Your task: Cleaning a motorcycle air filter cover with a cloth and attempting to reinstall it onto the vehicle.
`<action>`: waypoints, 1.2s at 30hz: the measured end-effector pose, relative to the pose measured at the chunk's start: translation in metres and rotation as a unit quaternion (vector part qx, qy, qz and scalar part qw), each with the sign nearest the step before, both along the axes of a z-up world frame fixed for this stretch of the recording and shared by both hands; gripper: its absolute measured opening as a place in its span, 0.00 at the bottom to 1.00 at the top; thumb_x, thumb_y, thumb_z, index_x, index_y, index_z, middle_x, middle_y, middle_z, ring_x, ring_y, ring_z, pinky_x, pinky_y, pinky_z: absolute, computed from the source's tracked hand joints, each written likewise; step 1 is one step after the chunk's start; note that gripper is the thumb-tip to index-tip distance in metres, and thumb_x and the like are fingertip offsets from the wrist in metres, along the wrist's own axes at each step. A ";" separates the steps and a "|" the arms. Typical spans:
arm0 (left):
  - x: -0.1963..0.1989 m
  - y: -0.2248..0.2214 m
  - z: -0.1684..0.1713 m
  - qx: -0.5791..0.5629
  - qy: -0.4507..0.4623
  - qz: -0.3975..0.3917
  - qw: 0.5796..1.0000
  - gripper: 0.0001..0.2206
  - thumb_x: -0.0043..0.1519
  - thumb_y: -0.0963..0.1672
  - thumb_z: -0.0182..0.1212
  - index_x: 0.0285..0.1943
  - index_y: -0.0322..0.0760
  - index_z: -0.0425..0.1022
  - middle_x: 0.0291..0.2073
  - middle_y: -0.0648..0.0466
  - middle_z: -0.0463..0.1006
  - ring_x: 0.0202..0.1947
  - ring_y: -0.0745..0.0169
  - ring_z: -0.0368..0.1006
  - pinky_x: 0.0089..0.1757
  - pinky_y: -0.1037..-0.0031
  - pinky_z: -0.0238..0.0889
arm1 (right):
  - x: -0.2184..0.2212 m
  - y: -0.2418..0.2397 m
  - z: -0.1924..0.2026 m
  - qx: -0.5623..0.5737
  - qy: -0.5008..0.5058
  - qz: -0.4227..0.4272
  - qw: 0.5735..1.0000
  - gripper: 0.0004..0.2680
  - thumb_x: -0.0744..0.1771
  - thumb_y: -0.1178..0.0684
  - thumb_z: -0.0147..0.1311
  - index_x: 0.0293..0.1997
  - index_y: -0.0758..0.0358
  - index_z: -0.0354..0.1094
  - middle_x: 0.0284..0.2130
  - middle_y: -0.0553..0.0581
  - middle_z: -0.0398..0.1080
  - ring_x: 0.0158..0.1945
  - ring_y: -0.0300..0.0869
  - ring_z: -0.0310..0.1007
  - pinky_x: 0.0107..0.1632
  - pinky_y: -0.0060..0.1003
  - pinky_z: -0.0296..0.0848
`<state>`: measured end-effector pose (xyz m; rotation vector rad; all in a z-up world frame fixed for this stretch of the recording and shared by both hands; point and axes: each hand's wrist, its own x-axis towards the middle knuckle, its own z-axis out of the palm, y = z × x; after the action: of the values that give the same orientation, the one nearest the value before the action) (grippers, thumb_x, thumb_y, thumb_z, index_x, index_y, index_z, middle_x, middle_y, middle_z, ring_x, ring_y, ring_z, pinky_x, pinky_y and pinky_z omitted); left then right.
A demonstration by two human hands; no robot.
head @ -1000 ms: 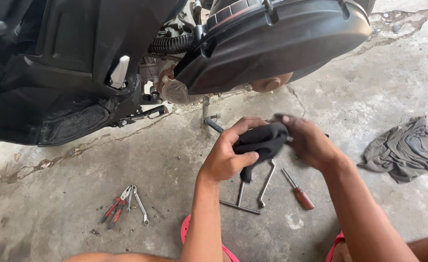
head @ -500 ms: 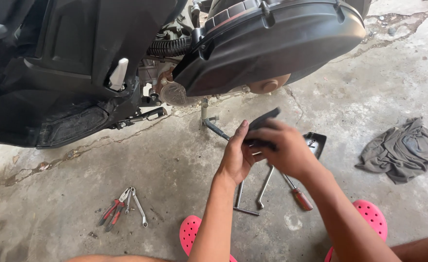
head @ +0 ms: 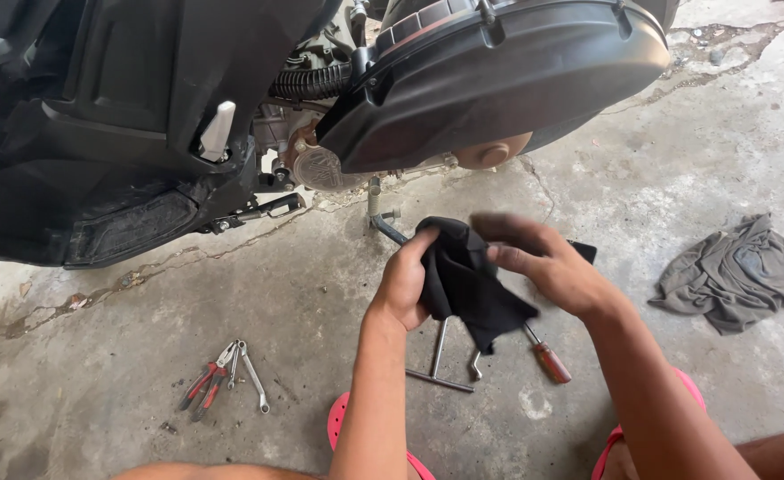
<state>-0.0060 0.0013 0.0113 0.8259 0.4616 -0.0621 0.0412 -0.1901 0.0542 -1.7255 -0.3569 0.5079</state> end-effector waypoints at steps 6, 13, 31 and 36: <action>0.001 0.004 0.003 0.212 -0.031 -0.077 0.974 0.11 0.56 0.43 0.71 0.44 0.32 0.82 0.30 0.46 0.72 0.32 0.53 0.76 0.34 0.64 0.76 | -0.001 0.007 -0.030 -0.129 0.031 -0.065 0.989 0.05 0.66 0.52 0.57 0.34 0.56 0.80 0.25 0.51 0.78 0.32 0.40 0.75 0.42 0.40 0.72; 0.002 -0.007 -0.020 0.038 -0.089 0.005 0.995 0.33 0.52 0.33 0.72 0.67 0.40 0.65 0.40 0.42 0.81 0.40 0.53 0.81 0.43 0.63 0.79 | 0.025 0.002 -0.073 0.103 0.203 -0.218 0.949 0.11 0.70 0.49 0.56 0.36 0.69 0.74 0.17 0.58 0.68 0.15 0.45 0.70 0.14 0.44 0.73; 0.002 0.008 -0.019 0.610 -0.095 -0.167 0.769 0.13 0.52 0.47 0.71 0.46 0.54 0.85 0.44 0.54 0.73 0.54 0.50 0.74 0.55 0.64 0.67 | 0.004 0.000 -0.026 -0.187 -0.203 0.010 0.961 0.07 0.65 0.49 0.60 0.39 0.57 0.80 0.28 0.62 0.76 0.37 0.58 0.78 0.41 0.49 0.75; 0.001 -0.011 -0.002 0.581 -0.156 -0.003 0.799 0.06 0.54 0.44 0.65 0.33 0.38 0.81 0.26 0.47 0.77 0.32 0.45 0.79 0.33 0.63 0.70 | 0.004 0.007 -0.034 -0.191 -0.392 -0.157 0.886 0.08 0.66 0.55 0.61 0.48 0.55 0.70 0.47 0.57 0.64 0.51 0.60 0.71 0.46 0.53 0.74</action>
<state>-0.0053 -0.0102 0.0093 2.0183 0.1322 0.3960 0.0449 -0.1831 0.0206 -2.2800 -0.5545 -0.4191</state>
